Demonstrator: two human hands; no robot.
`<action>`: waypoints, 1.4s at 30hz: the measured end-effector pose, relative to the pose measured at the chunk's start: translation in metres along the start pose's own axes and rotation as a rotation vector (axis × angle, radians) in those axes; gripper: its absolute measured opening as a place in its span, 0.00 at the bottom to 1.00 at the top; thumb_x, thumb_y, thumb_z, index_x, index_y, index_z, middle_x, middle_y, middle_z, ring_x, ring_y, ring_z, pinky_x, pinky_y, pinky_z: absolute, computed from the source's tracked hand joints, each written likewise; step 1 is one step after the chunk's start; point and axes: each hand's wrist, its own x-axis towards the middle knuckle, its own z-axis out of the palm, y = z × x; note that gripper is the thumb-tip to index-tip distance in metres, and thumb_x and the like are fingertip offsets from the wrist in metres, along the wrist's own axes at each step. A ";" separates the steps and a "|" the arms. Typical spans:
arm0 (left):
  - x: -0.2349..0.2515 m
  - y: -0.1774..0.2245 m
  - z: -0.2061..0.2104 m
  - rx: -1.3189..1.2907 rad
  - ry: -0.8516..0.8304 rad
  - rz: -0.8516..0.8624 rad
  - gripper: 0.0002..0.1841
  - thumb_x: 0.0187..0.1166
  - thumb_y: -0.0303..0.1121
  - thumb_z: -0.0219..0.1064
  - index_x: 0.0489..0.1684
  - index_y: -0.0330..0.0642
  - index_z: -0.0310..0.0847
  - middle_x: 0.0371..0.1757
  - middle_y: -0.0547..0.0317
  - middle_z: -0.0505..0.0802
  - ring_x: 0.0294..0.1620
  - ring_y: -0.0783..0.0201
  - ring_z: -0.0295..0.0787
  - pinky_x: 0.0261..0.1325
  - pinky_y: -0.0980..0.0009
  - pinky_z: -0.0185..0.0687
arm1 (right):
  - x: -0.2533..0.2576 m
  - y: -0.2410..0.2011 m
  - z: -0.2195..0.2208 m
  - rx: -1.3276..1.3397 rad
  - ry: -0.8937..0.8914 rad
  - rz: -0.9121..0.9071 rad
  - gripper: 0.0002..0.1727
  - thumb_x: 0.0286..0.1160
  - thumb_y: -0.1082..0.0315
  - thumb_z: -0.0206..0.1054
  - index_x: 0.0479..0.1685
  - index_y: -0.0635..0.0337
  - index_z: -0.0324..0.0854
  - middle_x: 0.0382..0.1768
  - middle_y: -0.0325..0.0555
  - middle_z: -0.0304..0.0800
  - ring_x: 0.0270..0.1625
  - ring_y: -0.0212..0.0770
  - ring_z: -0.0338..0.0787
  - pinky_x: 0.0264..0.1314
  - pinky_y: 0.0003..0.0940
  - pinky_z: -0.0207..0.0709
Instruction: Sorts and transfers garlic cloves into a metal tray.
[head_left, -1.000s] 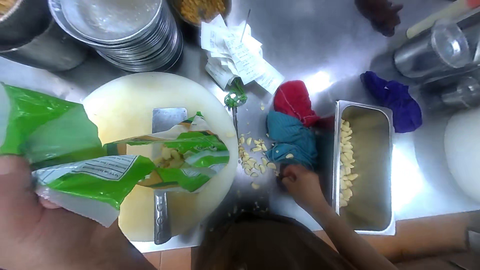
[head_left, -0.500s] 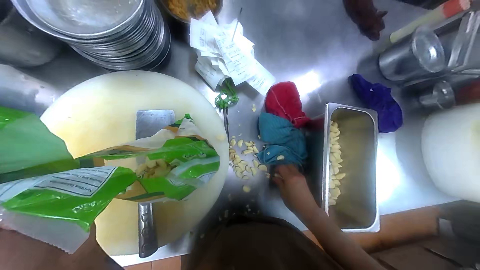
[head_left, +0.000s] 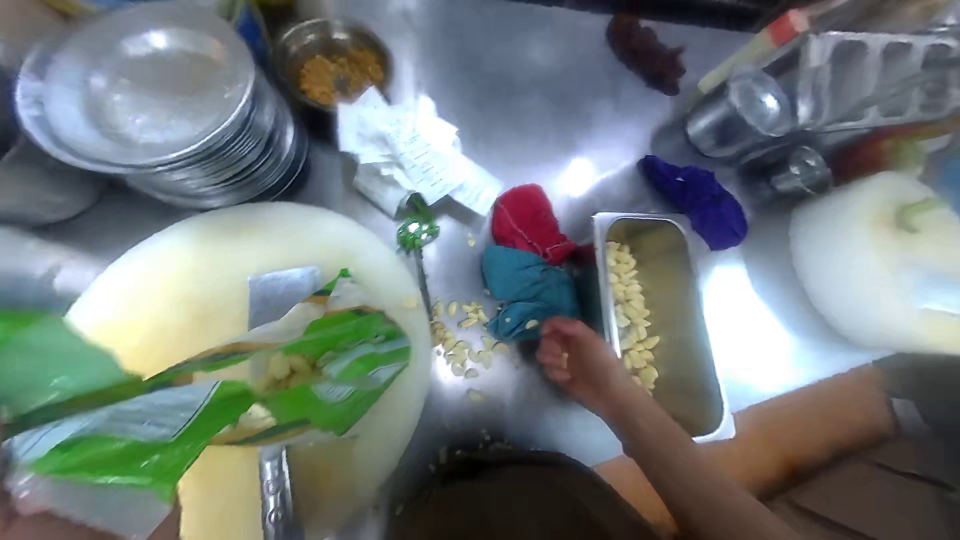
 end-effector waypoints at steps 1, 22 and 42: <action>0.005 -0.002 -0.007 -0.028 -0.143 0.049 0.16 0.91 0.33 0.46 0.57 0.42 0.82 0.48 0.67 0.93 0.54 0.73 0.91 0.61 0.72 0.86 | 0.005 -0.002 0.001 -0.306 0.068 -0.105 0.12 0.90 0.63 0.55 0.40 0.55 0.81 0.16 0.35 0.73 0.17 0.29 0.71 0.19 0.25 0.66; -0.019 0.036 0.024 -0.086 0.071 -0.121 0.13 0.92 0.33 0.47 0.42 0.52 0.79 0.16 0.76 0.76 0.12 0.81 0.67 0.17 0.85 0.67 | -0.013 0.037 0.007 -0.398 0.100 -0.361 0.13 0.84 0.74 0.55 0.47 0.60 0.87 0.29 0.41 0.85 0.23 0.33 0.76 0.25 0.29 0.70; -0.027 0.042 0.022 -0.172 0.146 -0.158 0.13 0.93 0.32 0.50 0.44 0.45 0.82 0.17 0.69 0.77 0.13 0.77 0.68 0.18 0.82 0.68 | 0.011 0.055 0.047 -1.444 0.108 -0.475 0.20 0.87 0.60 0.55 0.60 0.70 0.79 0.46 0.68 0.90 0.49 0.67 0.93 0.51 0.60 0.85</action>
